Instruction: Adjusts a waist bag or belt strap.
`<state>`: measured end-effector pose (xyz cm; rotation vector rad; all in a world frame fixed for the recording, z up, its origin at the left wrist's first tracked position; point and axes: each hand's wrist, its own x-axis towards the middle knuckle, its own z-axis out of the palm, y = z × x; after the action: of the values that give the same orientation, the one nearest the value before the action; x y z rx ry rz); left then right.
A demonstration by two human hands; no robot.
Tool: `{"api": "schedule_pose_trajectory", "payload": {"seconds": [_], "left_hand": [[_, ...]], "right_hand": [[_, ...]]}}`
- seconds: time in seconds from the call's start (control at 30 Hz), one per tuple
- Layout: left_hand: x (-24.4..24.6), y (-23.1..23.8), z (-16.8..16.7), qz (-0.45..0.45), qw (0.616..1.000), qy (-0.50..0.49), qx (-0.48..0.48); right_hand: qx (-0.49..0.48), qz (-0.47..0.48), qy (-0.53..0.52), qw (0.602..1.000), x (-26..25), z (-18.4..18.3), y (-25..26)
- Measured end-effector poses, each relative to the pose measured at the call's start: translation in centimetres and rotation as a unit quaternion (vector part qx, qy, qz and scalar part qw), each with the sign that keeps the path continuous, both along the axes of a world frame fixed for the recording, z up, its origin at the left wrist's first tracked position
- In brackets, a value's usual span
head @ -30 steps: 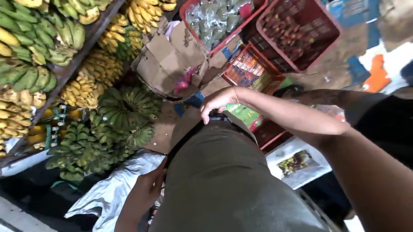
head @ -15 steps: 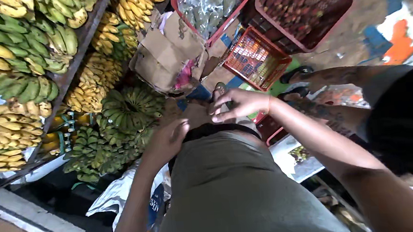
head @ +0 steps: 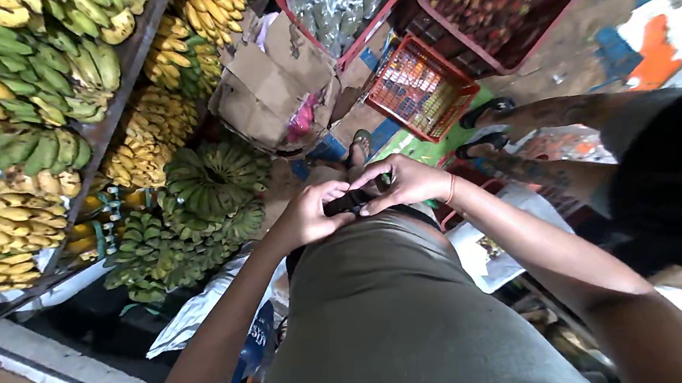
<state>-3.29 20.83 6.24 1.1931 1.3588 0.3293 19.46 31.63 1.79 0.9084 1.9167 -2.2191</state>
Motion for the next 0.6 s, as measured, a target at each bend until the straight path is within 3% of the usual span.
{"api": "schedule_pose_trajectory", "payload": {"seconds": [0.13, 0.3, 0.6], "left_hand": [[0.3, -1.1, -0.3, 0.068, 0.998, -0.007, -0.008], [0.3, -2.1, -0.2, 0.089, 0.996, -0.017, 0.011], [-0.2, -1.2, -0.4, 0.061, 0.995, -0.077, -0.023]], "right_hand": [[-0.050, -0.080, 0.018, 0.995, 0.4, -0.3, -1.3], [-0.142, -0.097, 0.025, 0.985, 0.0, 0.1, -1.2], [-0.088, -0.096, 0.058, 0.990, 1.0, 0.0, -1.5]]}}
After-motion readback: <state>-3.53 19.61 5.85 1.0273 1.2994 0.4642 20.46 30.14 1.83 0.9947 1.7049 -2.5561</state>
